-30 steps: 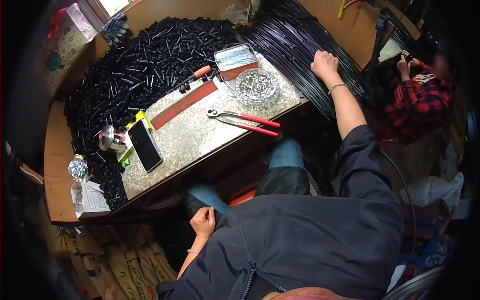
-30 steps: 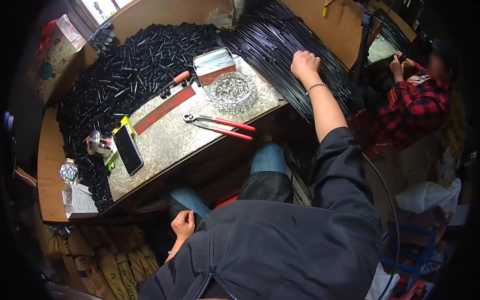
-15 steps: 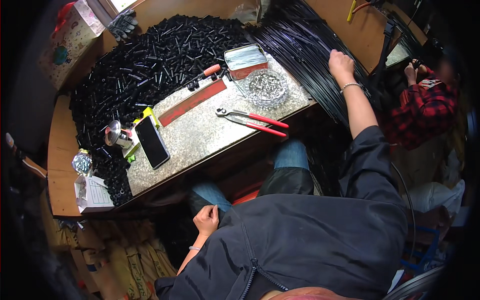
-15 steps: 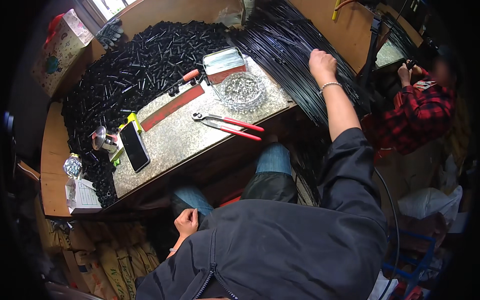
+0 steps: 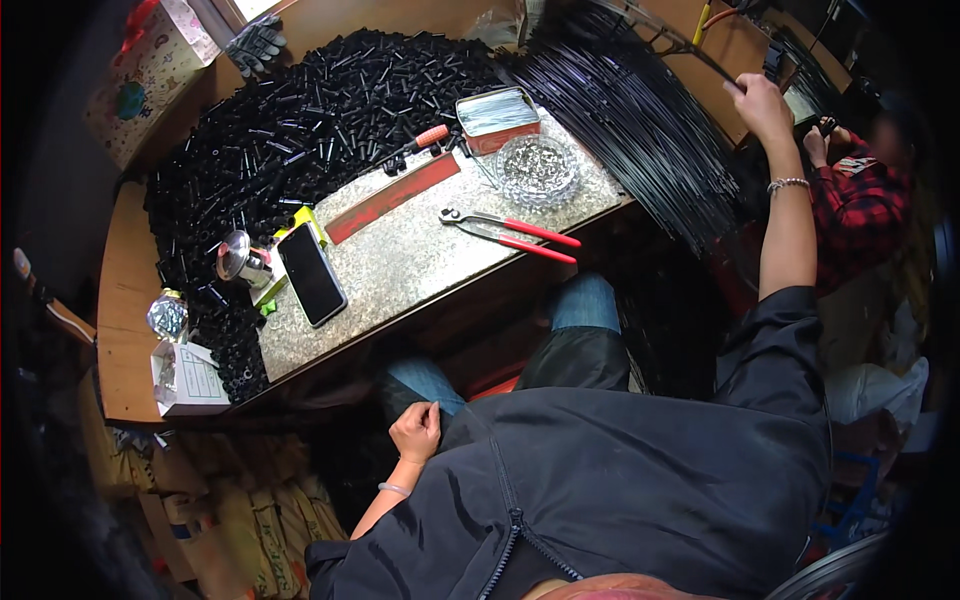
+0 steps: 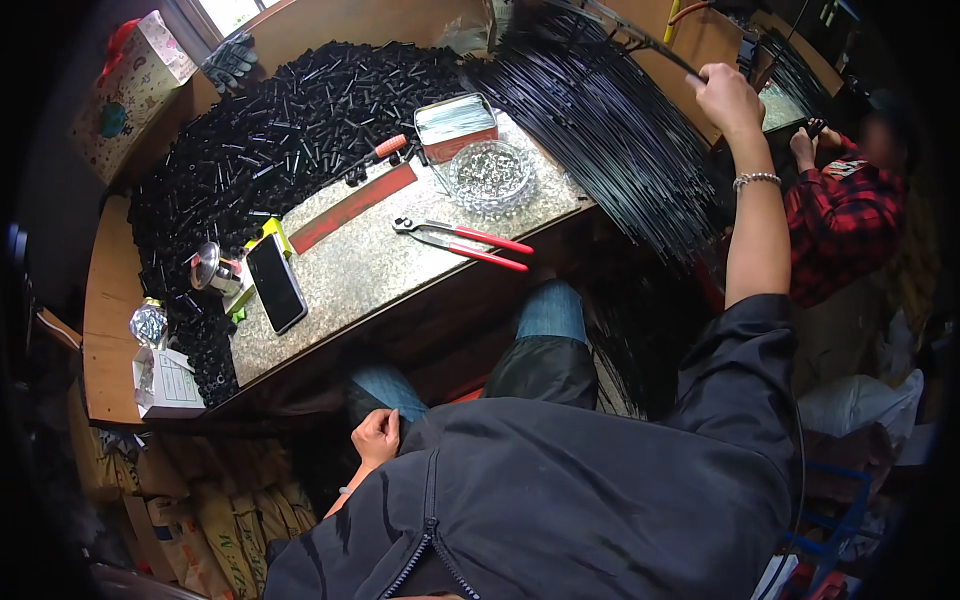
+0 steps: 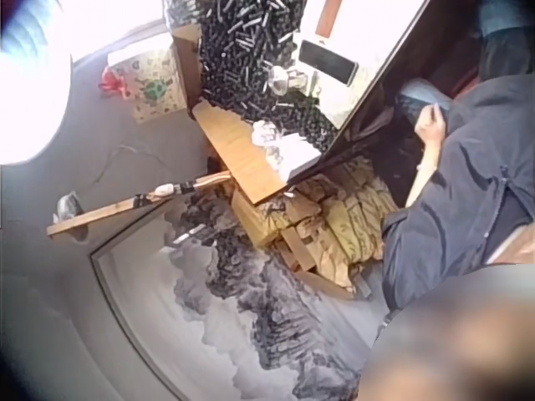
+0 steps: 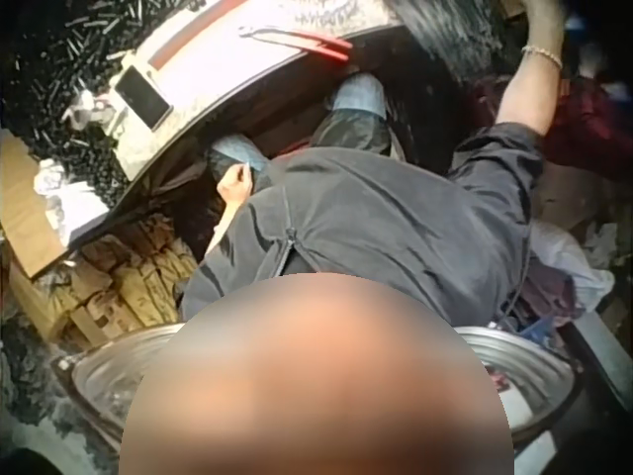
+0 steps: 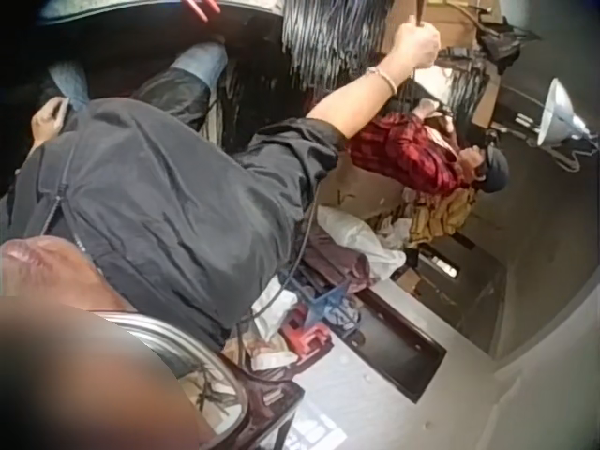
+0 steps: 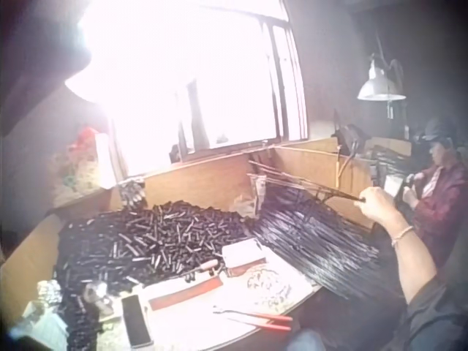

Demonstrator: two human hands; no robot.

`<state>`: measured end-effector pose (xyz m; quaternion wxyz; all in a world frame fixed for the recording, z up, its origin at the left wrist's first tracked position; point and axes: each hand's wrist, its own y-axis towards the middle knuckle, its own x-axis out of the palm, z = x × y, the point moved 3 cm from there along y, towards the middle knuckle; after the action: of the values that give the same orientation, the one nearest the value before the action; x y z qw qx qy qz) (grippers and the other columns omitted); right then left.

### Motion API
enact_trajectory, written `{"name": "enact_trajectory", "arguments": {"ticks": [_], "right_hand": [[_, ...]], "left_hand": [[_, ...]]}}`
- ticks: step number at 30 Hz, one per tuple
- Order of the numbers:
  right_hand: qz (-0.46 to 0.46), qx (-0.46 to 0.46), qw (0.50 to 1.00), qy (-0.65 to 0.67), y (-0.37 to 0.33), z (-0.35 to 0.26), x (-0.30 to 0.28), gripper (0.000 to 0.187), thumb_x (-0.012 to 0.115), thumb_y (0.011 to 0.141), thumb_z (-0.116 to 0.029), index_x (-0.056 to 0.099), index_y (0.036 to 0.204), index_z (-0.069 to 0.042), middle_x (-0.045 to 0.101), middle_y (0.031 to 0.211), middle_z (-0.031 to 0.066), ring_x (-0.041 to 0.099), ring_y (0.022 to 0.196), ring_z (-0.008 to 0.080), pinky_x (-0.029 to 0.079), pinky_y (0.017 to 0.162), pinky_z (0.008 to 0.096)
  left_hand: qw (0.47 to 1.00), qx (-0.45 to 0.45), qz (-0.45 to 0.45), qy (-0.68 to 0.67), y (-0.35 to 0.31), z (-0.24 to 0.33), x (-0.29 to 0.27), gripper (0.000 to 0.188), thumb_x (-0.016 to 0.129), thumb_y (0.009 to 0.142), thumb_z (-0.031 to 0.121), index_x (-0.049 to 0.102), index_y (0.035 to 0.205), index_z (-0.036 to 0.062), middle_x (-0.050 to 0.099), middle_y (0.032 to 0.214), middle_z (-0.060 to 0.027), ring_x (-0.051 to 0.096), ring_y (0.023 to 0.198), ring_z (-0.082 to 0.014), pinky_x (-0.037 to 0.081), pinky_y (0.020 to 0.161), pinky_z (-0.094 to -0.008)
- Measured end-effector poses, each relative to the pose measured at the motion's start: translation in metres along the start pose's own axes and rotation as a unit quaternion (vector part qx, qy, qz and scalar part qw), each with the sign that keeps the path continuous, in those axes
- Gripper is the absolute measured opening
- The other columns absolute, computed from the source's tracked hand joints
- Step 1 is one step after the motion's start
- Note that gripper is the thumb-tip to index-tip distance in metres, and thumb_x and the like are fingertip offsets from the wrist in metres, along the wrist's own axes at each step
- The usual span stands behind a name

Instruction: Assembling small components onto wire or rod bundles using pliers at a manufacturing workstation.

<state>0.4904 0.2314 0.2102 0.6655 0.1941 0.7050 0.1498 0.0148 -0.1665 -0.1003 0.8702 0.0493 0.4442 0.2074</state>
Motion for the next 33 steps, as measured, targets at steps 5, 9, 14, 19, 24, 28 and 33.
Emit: {"name": "enact_trajectory", "arguments": {"ticks": [5, 9, 14, 19, 24, 28, 33], "right_hand": [[0.061, -0.067, 0.990, 0.109, -0.012, -0.029, -0.018, 0.032, 0.060, 0.087, -0.033, 0.065, 0.094, -0.003, 0.063, 0.079, 0.0186, 0.062, 0.076, 0.0338, 0.047, 0.066, 0.0384], [0.123, -0.135, 0.961, 0.208, -0.048, -0.096, -0.036, 0.026, 0.065, 0.085, -0.028, 0.066, 0.093, -0.003, 0.063, 0.068, 0.0123, 0.060, 0.060, 0.0198, 0.044, 0.057, 0.0309], [0.066, -0.205, 0.935, 0.280, -0.099, -0.186, -0.055, 0.017, 0.066, 0.082, -0.018, 0.066, 0.092, -0.004, 0.066, 0.071, 0.0103, 0.063, 0.062, 0.0180, 0.045, 0.057, 0.0285], [0.007, -0.303, 0.890, 0.341, -0.152, -0.252, -0.063, 0.014, 0.066, 0.079, -0.011, 0.065, 0.091, -0.003, 0.066, 0.075, 0.0134, 0.066, 0.067, 0.0236, 0.047, 0.059, 0.0303], [-0.108, -0.384, 0.822, 0.406, -0.186, -0.280, -0.061, 0.025, 0.063, 0.083, -0.012, 0.057, 0.105, -0.001, 0.062, 0.082, 0.0182, 0.062, 0.075, 0.0295, 0.046, 0.065, 0.0327], [-0.256, -0.437, 0.704, 0.498, -0.215, -0.279, -0.036, 0.034, 0.053, 0.091, -0.007, 0.045, 0.124, -0.003, 0.055, 0.078, 0.0052, 0.054, 0.070, 0.0121, 0.045, 0.063, 0.0275], [-0.590, -0.224, 0.521, 0.574, -0.240, -0.277, -0.051, 0.047, 0.054, 0.092, -0.013, 0.035, 0.134, -0.003, 0.047, 0.068, -0.0016, 0.044, 0.049, 0.0035, 0.037, 0.045, 0.0185]], "left_hand": [[0.995, -0.001, -0.029, -0.098, 0.020, 0.024, -0.008, 0.008, 0.067, 0.078, 0.010, 0.064, 0.076, 0.0042, 0.060, 0.068, -0.0083, 0.056, 0.053, -0.0211, 0.044, 0.050, -0.0299], [0.973, 0.182, 0.021, -0.139, 0.100, 0.109, -0.047, 0.038, 0.072, 0.072, 0.007, 0.058, 0.107, 0.0014, 0.059, 0.099, -0.0145, 0.057, 0.092, -0.0323, 0.047, 0.080, -0.0372], [0.965, 0.223, 0.069, -0.120, 0.200, 0.192, -0.093, 0.122, 0.083, 0.060, 0.044, 0.010, 0.139, -0.0123, 0.021, 0.142, -0.0329, 0.021, 0.135, -0.0424, 0.021, 0.110, -0.0429], [0.963, 0.139, 0.210, -0.097, 0.254, 0.197, -0.112, 0.135, 0.083, 0.055, 0.052, -0.001, 0.136, -0.0172, 0.012, 0.141, -0.0379, 0.011, 0.136, -0.0453, 0.010, 0.112, -0.0449], [0.930, 0.165, 0.304, -0.129, 0.254, 0.161, -0.134, 0.123, 0.082, 0.063, 0.041, 0.001, 0.136, -0.0163, 0.011, 0.142, -0.0363, 0.011, 0.136, -0.0423, 0.009, 0.113, -0.0414], [0.914, 0.179, 0.302, -0.203, 0.249, 0.153, -0.146, 0.092, 0.080, 0.068, 0.008, 0.016, 0.133, -0.0067, 0.040, 0.125, -0.0202, 0.049, 0.108, -0.0227, 0.043, 0.094, -0.0307], [0.848, 0.168, 0.174, -0.471, 0.241, 0.153, -0.150, 0.075, 0.066, 0.079, -0.005, 0.021, 0.138, -0.0019, 0.055, 0.113, -0.0148, 0.058, 0.100, -0.0185, 0.055, 0.079, -0.0296]]}}
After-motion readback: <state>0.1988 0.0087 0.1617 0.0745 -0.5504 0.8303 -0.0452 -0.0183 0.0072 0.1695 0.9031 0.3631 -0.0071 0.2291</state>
